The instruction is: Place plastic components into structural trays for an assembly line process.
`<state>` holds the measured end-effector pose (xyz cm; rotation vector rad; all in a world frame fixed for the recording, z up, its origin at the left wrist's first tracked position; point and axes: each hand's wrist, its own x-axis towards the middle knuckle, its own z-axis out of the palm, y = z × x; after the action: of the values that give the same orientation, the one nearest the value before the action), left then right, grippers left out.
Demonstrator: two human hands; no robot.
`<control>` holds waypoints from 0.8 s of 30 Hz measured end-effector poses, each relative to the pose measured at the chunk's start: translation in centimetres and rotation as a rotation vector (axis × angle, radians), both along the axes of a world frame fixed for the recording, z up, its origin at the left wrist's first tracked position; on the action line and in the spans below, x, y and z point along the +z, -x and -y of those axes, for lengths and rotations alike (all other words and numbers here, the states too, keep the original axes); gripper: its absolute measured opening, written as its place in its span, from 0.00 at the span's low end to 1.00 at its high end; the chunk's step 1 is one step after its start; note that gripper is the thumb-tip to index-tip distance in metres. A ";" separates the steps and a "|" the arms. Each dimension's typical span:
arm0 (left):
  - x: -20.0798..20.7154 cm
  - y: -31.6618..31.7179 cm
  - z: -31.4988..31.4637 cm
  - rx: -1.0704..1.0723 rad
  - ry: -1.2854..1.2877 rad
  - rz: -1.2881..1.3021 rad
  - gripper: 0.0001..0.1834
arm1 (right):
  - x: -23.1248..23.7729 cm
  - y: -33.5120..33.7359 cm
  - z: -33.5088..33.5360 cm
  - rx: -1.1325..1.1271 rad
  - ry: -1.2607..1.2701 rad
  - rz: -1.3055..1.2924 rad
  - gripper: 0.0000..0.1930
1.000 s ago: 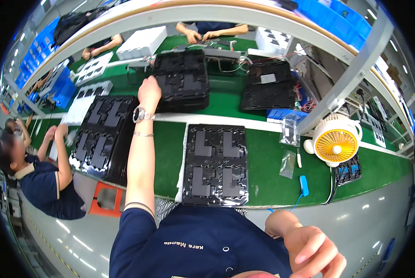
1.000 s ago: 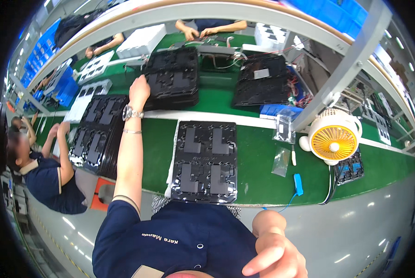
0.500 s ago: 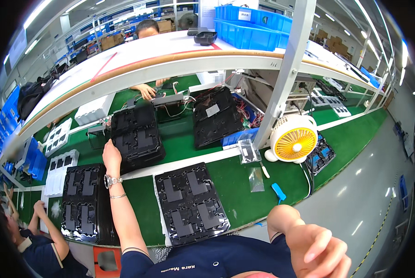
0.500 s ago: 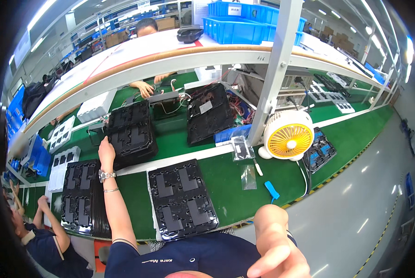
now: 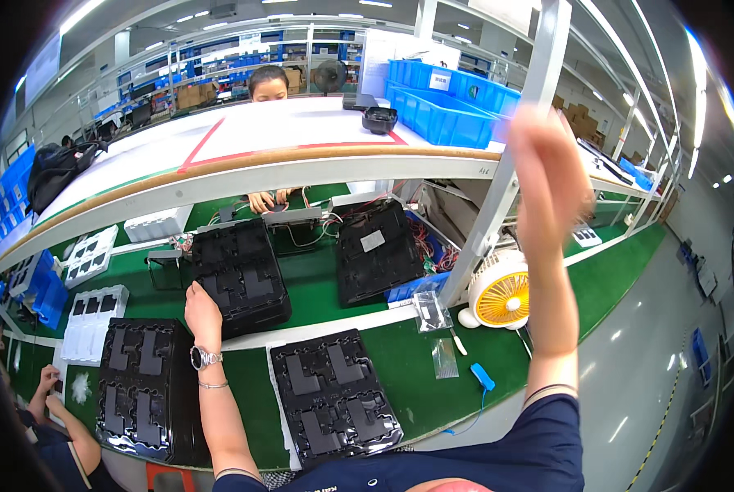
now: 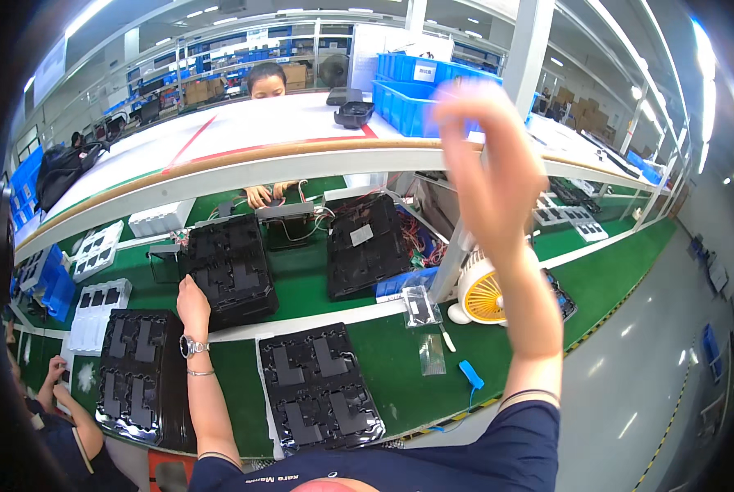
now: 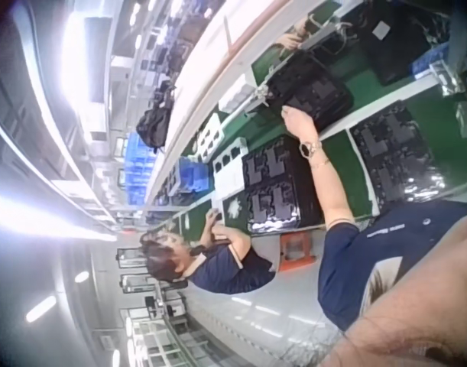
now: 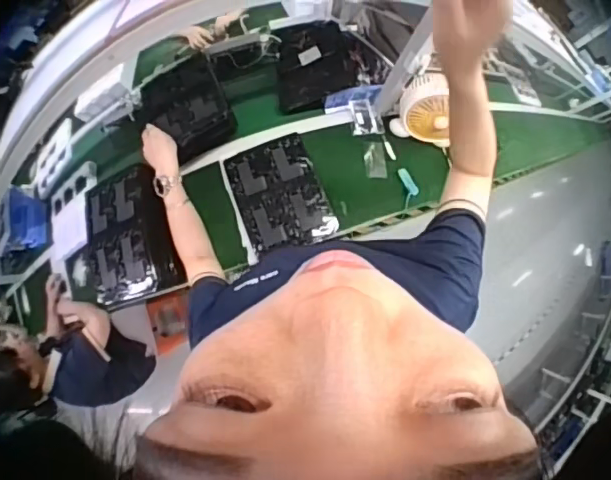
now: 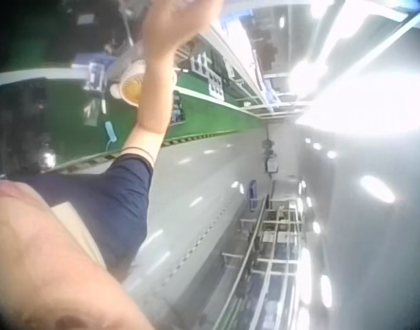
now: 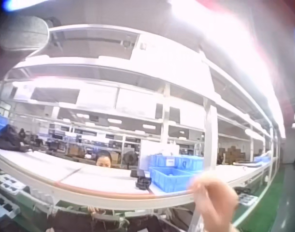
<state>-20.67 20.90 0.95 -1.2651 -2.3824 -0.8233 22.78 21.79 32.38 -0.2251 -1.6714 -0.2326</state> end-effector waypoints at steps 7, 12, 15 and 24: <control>0.4 -0.7 -0.4 0.010 0.014 -0.005 0.20 | 14.5 -4.8 -32.5 -1.134 0.558 0.281 0.23; -0.7 -1.2 -0.9 -0.002 -0.007 0.008 0.25 | 15.7 -10.1 -41.0 -1.361 0.905 0.660 0.24; 0.5 0.3 1.3 0.029 0.006 -0.041 0.25 | 14.0 -7.2 -36.5 -1.297 1.140 0.702 0.24; 0.0 -0.7 0.3 -0.018 -0.042 -0.013 0.25 | 14.2 -7.9 -33.8 -1.451 1.207 0.617 0.22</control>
<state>-19.96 20.61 0.94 -1.2736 -2.3344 -0.8632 30.68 55.60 46.59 -2.4754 -1.7206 -0.3330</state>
